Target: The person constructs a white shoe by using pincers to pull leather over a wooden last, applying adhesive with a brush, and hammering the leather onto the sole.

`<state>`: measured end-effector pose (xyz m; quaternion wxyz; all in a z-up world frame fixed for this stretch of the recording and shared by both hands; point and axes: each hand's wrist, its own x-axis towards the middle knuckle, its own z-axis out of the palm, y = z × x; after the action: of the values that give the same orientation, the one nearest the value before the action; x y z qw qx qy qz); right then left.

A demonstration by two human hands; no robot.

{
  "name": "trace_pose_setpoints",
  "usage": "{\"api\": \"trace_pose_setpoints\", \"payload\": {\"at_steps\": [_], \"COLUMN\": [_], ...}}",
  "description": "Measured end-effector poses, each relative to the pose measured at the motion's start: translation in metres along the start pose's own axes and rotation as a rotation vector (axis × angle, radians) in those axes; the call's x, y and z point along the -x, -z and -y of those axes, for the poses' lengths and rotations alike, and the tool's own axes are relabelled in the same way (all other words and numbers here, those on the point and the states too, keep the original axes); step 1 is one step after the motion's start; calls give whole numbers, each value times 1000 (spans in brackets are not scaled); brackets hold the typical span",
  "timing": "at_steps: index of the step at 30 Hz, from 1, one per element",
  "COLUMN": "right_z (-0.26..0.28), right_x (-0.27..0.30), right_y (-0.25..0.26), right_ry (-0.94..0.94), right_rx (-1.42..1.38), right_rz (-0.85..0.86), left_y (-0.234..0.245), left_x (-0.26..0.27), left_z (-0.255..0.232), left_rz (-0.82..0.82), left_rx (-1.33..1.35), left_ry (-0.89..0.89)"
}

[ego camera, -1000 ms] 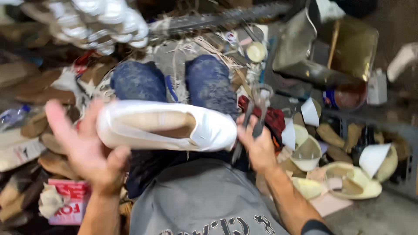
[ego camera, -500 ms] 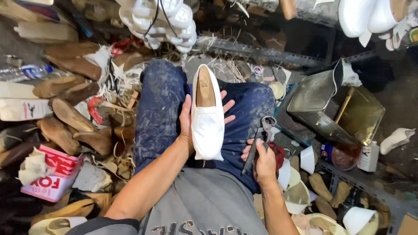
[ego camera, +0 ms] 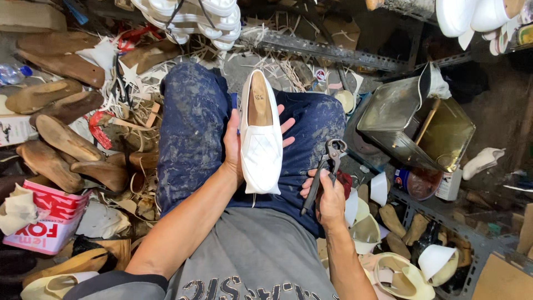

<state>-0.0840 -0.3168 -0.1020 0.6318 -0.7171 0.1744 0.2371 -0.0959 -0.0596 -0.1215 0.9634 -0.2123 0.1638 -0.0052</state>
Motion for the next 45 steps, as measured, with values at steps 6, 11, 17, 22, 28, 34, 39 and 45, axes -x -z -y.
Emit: {"api": "trace_pose_setpoints", "payload": {"at_steps": [6, 11, 17, 22, 28, 34, 39, 45], "right_z": [3, 3, 3, 1, 3, 7, 8, 7], "right_x": [2, 1, 1, 1, 4, 6, 5, 4], "right_y": [-1, -2, -2, -2, -7, -10, -12, -11], "right_ry": [9, 19, 14, 4, -7, -32, -50, -66], "right_rx": [17, 14, 10, 9, -5, -12, 4, -3], "right_rz": [5, 10, 8, 4, -10, -12, -14, -21], "left_y": [3, 5, 3, 3, 0, 5, 7, 16], "left_x": [-2, -3, -3, -2, 2, 1, -1, -1], "left_z": [-3, -2, 0, -1, -2, -4, -5, -2], "left_rz": [30, 47, 129, 224, 260, 284, 277, 291], "left_rx": [-27, -23, -66, -105, -174, -216, -217, -219], "left_ry": [25, 43, 76, 143, 177, 179, 171, 182]}}
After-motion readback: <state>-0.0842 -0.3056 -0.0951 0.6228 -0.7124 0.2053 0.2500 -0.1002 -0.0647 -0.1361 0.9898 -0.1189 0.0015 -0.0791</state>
